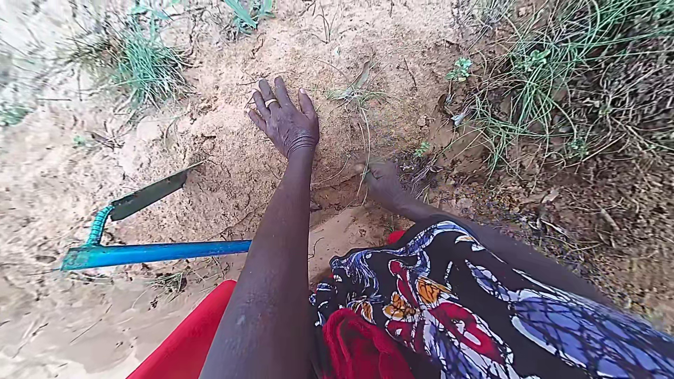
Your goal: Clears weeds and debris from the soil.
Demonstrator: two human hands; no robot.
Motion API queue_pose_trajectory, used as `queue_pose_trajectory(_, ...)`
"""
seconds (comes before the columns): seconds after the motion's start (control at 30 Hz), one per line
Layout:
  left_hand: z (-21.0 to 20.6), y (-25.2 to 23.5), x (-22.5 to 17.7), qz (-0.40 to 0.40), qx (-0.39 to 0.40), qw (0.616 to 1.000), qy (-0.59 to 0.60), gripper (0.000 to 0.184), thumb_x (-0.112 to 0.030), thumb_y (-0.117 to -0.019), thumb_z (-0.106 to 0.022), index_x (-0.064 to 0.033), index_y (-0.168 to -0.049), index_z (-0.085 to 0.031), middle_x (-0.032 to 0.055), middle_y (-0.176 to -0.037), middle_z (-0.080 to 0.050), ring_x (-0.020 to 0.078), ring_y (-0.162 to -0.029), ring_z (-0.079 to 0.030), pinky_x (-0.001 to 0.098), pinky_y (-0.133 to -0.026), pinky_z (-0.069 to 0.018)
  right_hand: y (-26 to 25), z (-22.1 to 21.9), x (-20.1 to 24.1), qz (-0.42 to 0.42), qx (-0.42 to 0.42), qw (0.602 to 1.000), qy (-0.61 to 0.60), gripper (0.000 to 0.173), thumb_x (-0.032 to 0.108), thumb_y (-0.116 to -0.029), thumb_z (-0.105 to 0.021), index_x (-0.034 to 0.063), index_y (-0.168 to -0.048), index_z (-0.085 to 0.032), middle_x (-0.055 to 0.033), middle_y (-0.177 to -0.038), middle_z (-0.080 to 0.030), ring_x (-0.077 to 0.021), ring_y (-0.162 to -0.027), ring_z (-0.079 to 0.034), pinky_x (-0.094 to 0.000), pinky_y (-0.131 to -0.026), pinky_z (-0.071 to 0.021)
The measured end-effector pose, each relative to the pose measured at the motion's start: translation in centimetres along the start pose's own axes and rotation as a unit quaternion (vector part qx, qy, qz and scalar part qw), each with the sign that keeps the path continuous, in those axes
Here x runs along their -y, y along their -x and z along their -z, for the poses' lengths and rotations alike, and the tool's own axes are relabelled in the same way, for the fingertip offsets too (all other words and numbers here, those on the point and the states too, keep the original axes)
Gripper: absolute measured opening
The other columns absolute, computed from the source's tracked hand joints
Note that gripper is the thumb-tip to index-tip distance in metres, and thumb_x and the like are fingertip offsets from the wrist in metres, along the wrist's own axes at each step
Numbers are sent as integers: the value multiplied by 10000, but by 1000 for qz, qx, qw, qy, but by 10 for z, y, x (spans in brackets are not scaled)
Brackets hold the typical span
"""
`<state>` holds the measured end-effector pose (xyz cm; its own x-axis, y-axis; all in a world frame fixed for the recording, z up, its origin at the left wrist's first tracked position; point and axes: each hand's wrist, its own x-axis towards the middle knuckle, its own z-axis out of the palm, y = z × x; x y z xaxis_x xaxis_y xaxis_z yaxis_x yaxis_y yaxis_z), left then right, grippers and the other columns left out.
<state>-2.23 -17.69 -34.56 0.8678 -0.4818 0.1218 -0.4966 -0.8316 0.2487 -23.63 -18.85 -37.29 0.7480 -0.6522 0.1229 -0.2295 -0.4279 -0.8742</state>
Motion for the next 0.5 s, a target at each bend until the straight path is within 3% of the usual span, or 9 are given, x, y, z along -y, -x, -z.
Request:
queue_pose_trajectory(0.03, 0, -1, 0, -2, -4, 1000, 2, 607, -501, -1046, -342, -189, -1554, -453, 120, -1639, -373, 343, -1535, -298, 584, -1226, -153, 16, -3, -5, 3, 1, 1000, 12, 215, 75, -1012, -539, -78, -977, -687, -173, -749, -671, -279, -667, -669, -436, -625, -542)
queue_pose_trajectory(0.1, 0, -1, 0, 1, 1, 1000, 2, 610, -500, -1045, -335, -194, -1562, -440, 111, -1648, -360, 335, -1539, -289, 581, -1228, -152, 23, 2, -16, 17, -24, 998, 47, 197, 45, -1009, -536, -82, -1029, -685, -196, -800, -704, -311, -704, -709, -465, -655, -580)
queue_pose_trajectory(0.2, -1, 0, 0, 3, 4, 1000, 0, 612, -509, -1046, -323, -207, -1566, -435, 110, -1646, -364, 330, -1540, -288, 576, -1229, -149, -29, 31, -8, -40, -59, 992, 106, 277, 117, -1038, -556, -66, -1235, -622, -234, -987, -704, -356, -877, -710, -502, -810, -572)
queue_pose_trajectory(0.3, -1, -2, 0, 0, 1, 1000, -4, 617, -516, -1046, -316, -206, -1567, -433, 119, -1651, -352, 334, -1538, -290, 585, -1225, -152, -84, 47, 16, -122, -17, 986, 115, 570, 196, -964, -713, -62, -1424, -497, -300, -1266, -610, -407, -1144, -630, -518, -1005, -502)
queue_pose_trajectory(0.37, 0, -1, 0, 0, 2, 1000, -3, 617, -513, -1045, -324, -199, -1564, -437, 123, -1650, -351, 340, -1538, -288, 583, -1224, -151, -104, 39, 21, -111, -18, 984, 135, 571, 149, -918, -752, -72, -1395, -528, -302, -1302, -589, -398, -1145, -627, -498, -987, -512)
queue_pose_trajectory(0.43, 1, -1, -1, -1, 3, 1000, -2, 610, -508, -1046, -331, -198, -1559, -446, 125, -1645, -360, 345, -1535, -294, 582, -1224, -159, -114, 28, 22, -90, -39, 984, 147, 388, 41, -921, -671, -46, -1295, -619, -292, -1285, -593, -390, -1148, -634, -474, -963, -538)
queue_pose_trajectory(0.5, 1, 0, -1, -3, 4, 1000, -1, 608, -505, -1047, -340, -193, -1557, -451, 124, -1641, -369, 353, -1533, -299, 587, -1224, -159, -118, 22, 24, -83, -70, 986, 129, 295, 25, -951, -610, -51, -1232, -659, -284, -1223, -572, -377, -1109, -619, -449, -929, -539)
